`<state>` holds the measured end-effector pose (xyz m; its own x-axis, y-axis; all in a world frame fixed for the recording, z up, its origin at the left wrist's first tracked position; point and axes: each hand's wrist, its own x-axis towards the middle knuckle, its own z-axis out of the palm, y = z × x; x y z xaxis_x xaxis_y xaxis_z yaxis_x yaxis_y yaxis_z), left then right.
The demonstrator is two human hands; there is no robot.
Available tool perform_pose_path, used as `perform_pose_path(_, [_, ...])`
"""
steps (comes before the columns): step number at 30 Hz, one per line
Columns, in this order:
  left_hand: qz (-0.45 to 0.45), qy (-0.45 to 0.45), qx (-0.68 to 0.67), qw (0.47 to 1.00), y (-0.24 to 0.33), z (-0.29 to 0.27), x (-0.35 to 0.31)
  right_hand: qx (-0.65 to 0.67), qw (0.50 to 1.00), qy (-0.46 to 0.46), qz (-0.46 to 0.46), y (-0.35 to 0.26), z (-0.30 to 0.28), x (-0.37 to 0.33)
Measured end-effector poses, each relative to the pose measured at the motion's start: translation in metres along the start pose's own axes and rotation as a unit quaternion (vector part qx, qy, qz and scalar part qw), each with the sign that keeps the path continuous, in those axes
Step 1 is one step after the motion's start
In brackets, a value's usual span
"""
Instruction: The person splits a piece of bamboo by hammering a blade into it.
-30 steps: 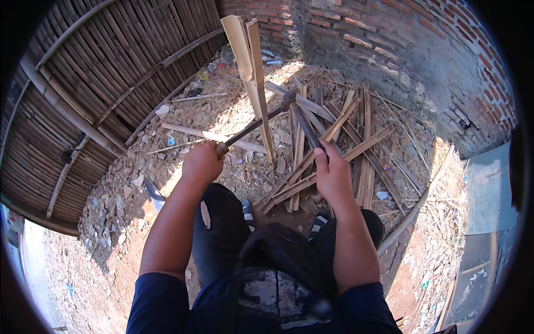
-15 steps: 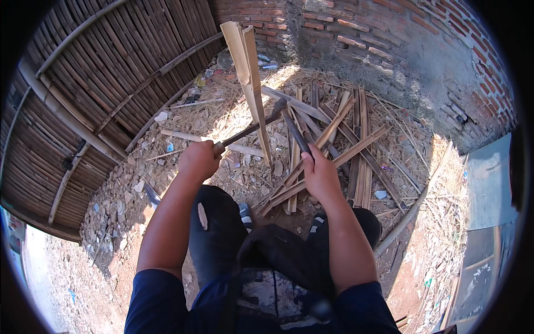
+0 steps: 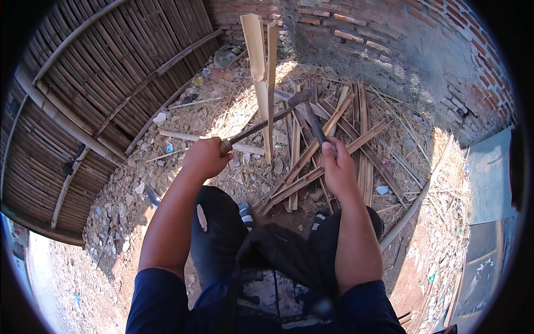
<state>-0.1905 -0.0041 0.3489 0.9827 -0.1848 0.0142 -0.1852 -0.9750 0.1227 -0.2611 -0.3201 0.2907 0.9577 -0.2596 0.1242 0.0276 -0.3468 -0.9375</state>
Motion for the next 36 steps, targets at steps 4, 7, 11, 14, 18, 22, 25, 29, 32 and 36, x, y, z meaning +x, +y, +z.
perform_pose_path(4, [0.002,-0.003,0.003,1.000,0.010,0.007,0.004,0.049,0.991,0.064,-0.109,0.001,0.003,-0.001])
perform_pose_path(7, [-0.003,-0.008,0.008,1.000,0.012,0.010,0.006,0.040,0.989,0.052,-0.135,-0.006,-0.004,-0.003])
perform_pose_path(11, [0.032,-0.023,0.048,0.998,0.003,0.015,0.018,-0.241,0.961,-0.132,-0.006,-0.022,0.004,-0.003])
perform_pose_path(14, [-0.012,-0.041,0.026,0.999,0.015,-0.001,0.016,-0.224,0.971,-0.082,-0.034,0.019,0.023,0.002])
perform_pose_path(18, [-0.024,-0.016,0.016,0.999,0.010,0.004,0.005,-0.139,0.988,-0.051,-0.032,-0.012,0.011,-0.008])
perform_pose_path(22, [-0.022,-0.029,0.007,0.999,0.015,0.001,0.002,0.057,0.993,0.057,-0.086,-0.013,0.008,-0.005])
perform_pose_path(25, [-0.024,-0.031,0.006,0.999,0.023,0.000,-0.002,0.100,0.987,0.096,-0.078,-0.003,0.020,0.002])
perform_pose_path(29, [-0.038,-0.037,0.024,0.998,0.024,0.001,-0.001,-0.159,0.986,-0.045,0.016,0.008,0.029,0.006])
perform_pose_path(32, [-0.031,-0.031,0.021,0.999,0.017,0.010,0.002,-0.105,0.994,0.002,-0.012,0.016,0.038,0.007])
perform_pose_path(36, [-0.037,-0.040,0.006,0.999,0.011,0.015,0.000,-0.036,0.998,0.032,-0.048,0.004,0.033,-0.008])
